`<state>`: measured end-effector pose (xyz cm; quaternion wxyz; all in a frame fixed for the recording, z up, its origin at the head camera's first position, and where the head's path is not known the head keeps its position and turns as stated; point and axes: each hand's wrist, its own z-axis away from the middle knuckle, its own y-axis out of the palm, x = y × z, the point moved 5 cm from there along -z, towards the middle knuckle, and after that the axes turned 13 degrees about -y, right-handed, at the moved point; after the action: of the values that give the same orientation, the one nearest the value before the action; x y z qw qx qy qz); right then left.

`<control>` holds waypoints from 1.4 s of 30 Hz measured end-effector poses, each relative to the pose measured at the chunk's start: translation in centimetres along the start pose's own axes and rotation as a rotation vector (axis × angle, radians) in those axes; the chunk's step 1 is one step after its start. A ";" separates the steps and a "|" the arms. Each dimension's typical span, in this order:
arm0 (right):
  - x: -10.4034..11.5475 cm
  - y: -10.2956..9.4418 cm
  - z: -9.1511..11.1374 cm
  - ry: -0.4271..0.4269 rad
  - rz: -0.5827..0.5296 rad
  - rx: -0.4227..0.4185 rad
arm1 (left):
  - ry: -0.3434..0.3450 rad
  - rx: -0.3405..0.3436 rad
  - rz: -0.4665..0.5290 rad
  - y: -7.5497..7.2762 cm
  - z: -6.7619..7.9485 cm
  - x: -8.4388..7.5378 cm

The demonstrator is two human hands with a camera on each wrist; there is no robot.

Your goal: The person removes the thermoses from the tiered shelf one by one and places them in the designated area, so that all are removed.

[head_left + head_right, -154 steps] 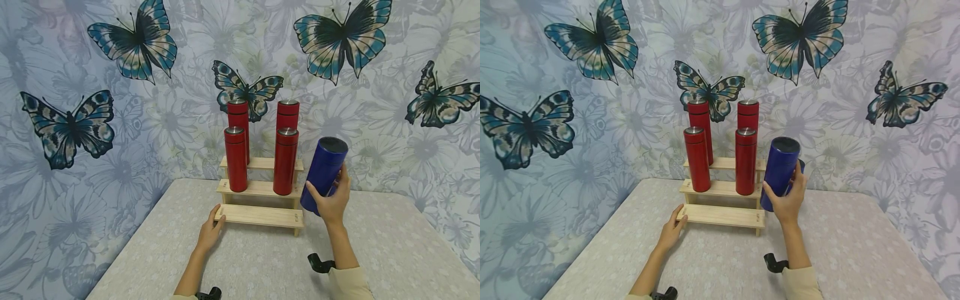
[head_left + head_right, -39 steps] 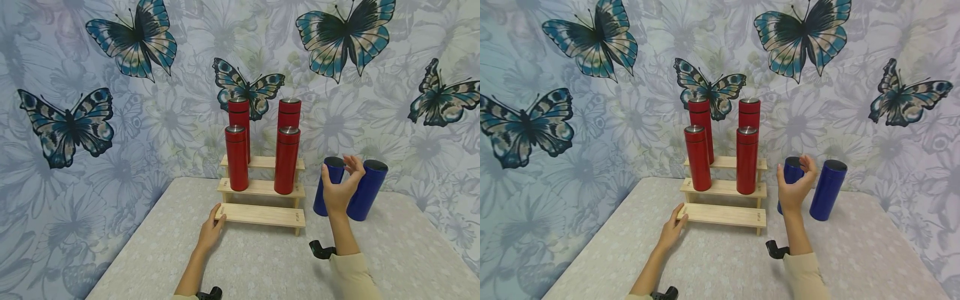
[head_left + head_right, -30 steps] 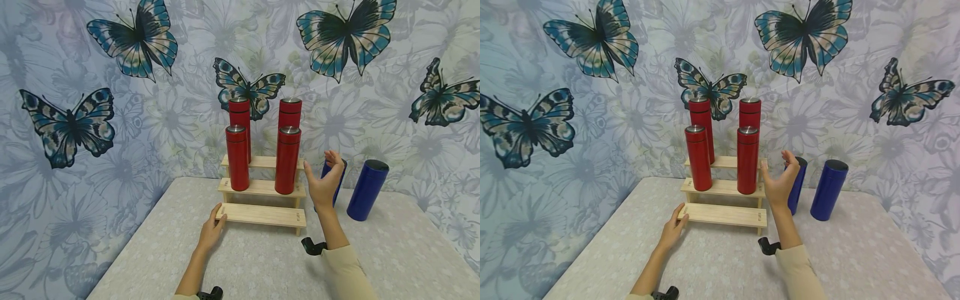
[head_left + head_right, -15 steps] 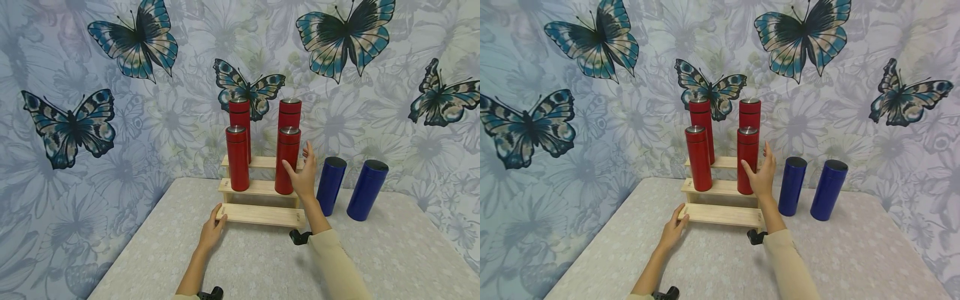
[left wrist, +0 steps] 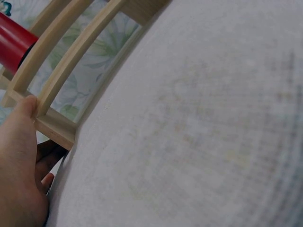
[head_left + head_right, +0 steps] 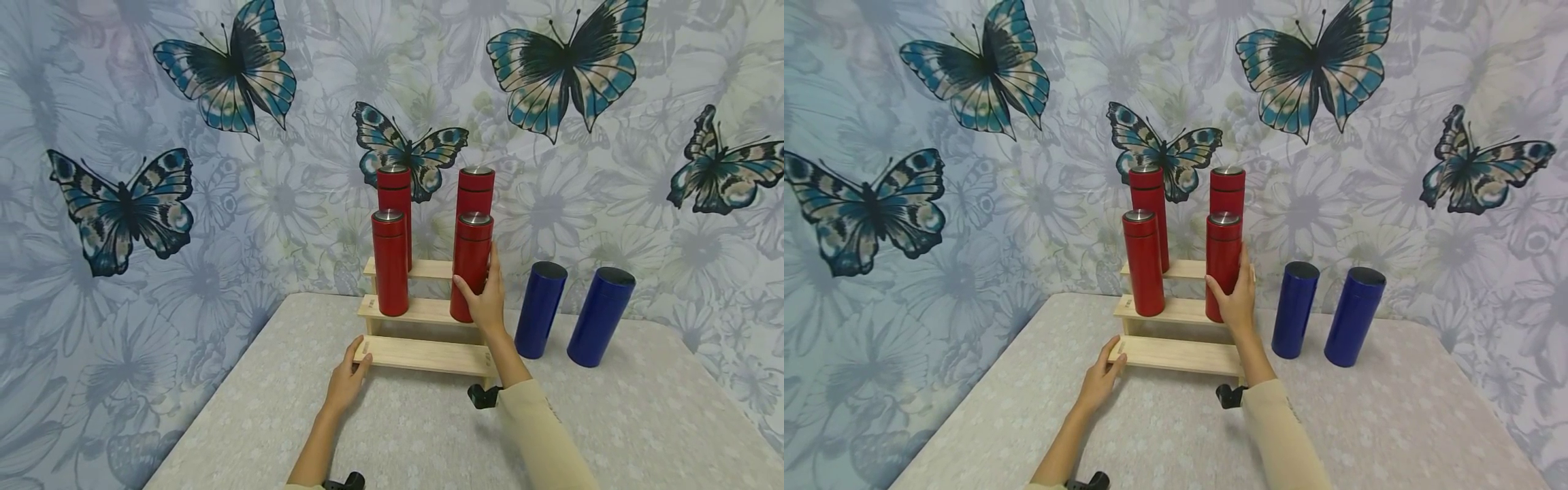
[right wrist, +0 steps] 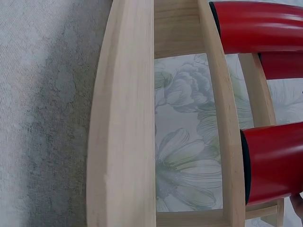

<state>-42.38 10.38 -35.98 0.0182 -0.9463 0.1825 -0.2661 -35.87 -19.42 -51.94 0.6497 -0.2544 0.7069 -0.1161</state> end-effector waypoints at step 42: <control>8.4 -5.1 3.6 -0.117 0.055 -0.158 | 0.008 0.018 0.023 0.1 0.1 -0.4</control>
<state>-32.17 11.94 -34.27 -0.0387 -0.9533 0.2277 -0.1945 -35.74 -19.08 -51.63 0.6506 -0.2400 0.7111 -0.1162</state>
